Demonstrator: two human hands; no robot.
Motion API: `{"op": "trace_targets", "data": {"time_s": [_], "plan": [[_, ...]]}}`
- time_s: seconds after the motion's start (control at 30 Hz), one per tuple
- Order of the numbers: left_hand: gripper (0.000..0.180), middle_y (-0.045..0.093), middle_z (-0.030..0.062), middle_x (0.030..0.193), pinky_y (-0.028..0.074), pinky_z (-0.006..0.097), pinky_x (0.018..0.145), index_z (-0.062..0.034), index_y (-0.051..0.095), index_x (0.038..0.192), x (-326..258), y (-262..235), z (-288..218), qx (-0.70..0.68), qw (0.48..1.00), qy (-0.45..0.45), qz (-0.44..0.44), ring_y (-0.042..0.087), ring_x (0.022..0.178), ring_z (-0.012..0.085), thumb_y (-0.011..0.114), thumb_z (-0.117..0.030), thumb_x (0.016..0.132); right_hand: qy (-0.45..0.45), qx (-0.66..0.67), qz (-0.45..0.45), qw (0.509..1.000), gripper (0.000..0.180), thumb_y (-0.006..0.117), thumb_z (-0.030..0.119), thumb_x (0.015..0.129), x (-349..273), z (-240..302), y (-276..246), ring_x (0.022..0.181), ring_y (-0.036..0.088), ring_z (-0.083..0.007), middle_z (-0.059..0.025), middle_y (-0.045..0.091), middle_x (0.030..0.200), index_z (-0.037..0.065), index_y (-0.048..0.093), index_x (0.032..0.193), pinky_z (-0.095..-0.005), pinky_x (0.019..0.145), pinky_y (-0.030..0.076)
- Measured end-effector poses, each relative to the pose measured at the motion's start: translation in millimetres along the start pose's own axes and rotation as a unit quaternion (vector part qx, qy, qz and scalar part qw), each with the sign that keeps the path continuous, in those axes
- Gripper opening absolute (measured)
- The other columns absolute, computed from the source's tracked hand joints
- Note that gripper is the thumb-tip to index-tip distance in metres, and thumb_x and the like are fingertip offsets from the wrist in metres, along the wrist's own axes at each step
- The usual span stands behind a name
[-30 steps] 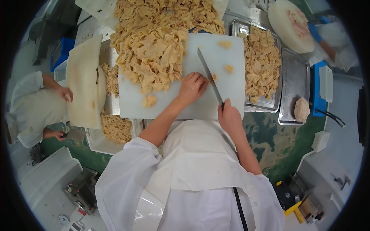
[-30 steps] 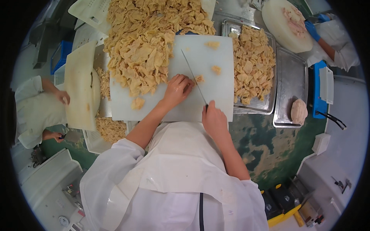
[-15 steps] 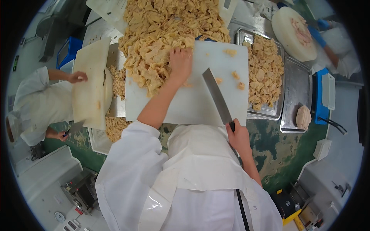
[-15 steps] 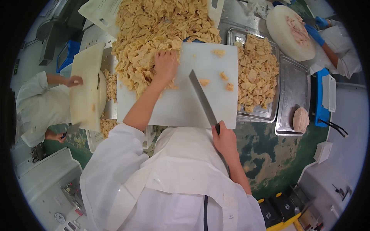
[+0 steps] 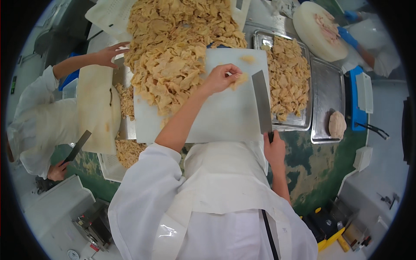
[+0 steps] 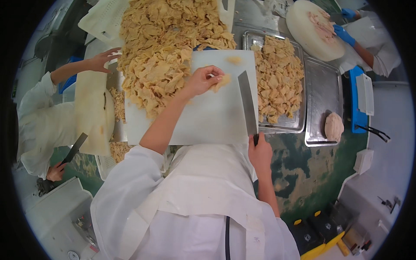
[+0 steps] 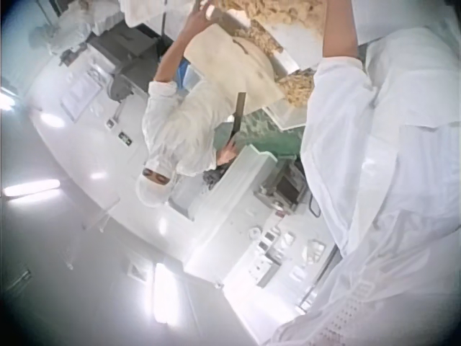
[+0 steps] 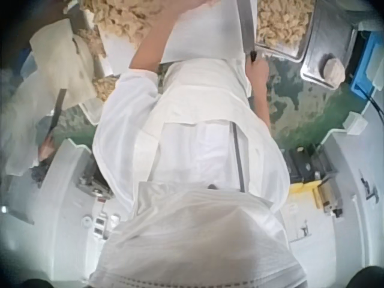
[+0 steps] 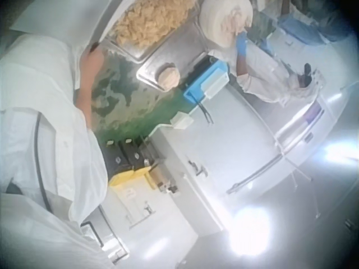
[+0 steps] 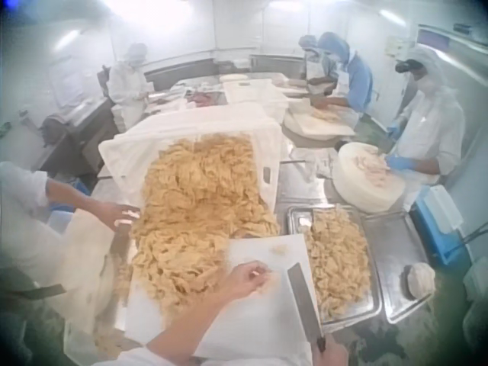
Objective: The person uses a large knife to slice pieces of processed meat or skin on a cutting board, frequently reaching into a large bin to retrieve more pieces and placing the sliced items onto metal trays.
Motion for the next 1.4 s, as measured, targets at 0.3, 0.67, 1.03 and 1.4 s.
{"op": "trace_targets", "data": {"time_s": [0.3,0.67,1.03,1.4], "plan": [[0.022,0.062,0.0070,0.090,0.050,0.035,0.070,-0.0064,0.064,0.101,-41,40,-6,0.366,0.907,0.143,-0.150,0.061,0.077,0.0241,0.072,-0.019,0.085,0.005,0.031,0.014,0.999,0.027,0.057,0.028,0.095,5,-4,-2,0.067,0.060,-0.0474,-0.0242,0.062,0.067,0.001,0.053,0.094,-0.0527,0.059,0.046],[0.013,0.059,0.0070,0.084,0.046,0.039,0.072,-0.0071,0.061,0.086,-88,27,-5,0.287,0.896,0.255,-0.223,0.057,0.081,0.0273,0.072,-0.006,0.078,-0.085,-0.052,0.020,0.995,0.022,0.057,0.025,0.095,-10,41,-14,0.062,0.062,-0.0425,-0.0207,0.062,0.063,0.004,0.051,0.089,-0.0521,0.055,0.046],[0.010,0.065,0.0065,0.091,0.045,0.037,0.087,-0.0089,0.067,0.092,-93,-35,-45,0.550,0.755,0.235,-0.268,0.060,0.090,0.0260,0.065,-0.012,0.082,-0.098,-0.040,0.056,0.993,0.023,0.056,0.026,0.095,-30,31,1,0.062,0.061,-0.0453,-0.0227,0.061,0.063,0.003,0.053,0.091,-0.0536,0.057,0.046],[0.017,0.065,0.0088,0.091,0.052,0.037,0.073,-0.0077,0.067,0.095,-39,10,-9,0.252,0.958,0.114,-0.080,0.064,0.080,0.0272,0.068,-0.023,0.088,0.017,-0.041,-0.040,0.998,0.030,0.054,0.030,0.096,1,-12,-18,0.071,0.062,-0.0468,-0.0254,0.064,0.071,0.000,0.057,0.100,-0.0545,0.063,0.048]]}}
Point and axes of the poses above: each hand's wrist, its own x-axis towards the middle knuckle, its own y-axis out of the palm, z = x × y, the point moved 9 cm from there along x, towards the middle knuckle
